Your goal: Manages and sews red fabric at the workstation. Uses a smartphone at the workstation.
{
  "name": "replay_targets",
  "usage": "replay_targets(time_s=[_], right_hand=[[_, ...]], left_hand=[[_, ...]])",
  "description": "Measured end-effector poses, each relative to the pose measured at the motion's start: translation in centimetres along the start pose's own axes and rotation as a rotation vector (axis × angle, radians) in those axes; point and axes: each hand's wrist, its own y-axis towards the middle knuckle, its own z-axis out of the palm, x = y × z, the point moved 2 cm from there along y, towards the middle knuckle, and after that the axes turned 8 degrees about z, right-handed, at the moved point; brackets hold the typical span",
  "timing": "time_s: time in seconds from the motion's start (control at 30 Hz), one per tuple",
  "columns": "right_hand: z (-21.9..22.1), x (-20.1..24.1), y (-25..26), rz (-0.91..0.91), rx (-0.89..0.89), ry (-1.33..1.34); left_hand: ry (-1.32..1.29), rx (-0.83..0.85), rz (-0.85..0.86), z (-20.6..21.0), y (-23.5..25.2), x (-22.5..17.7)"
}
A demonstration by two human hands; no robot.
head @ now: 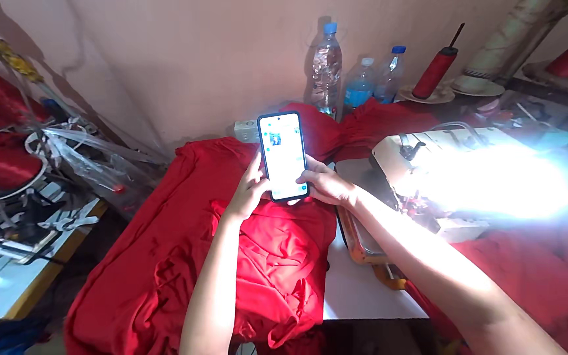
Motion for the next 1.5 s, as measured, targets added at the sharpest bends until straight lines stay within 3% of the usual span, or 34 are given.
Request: replay_targets(time_s=[1.5], right_hand=[[-0.44, 0.27, -0.05, -0.016, 0.017, -0.030]], left_hand=[[-0.022, 0.045, 0.079, -0.24, 0.07, 0.01]])
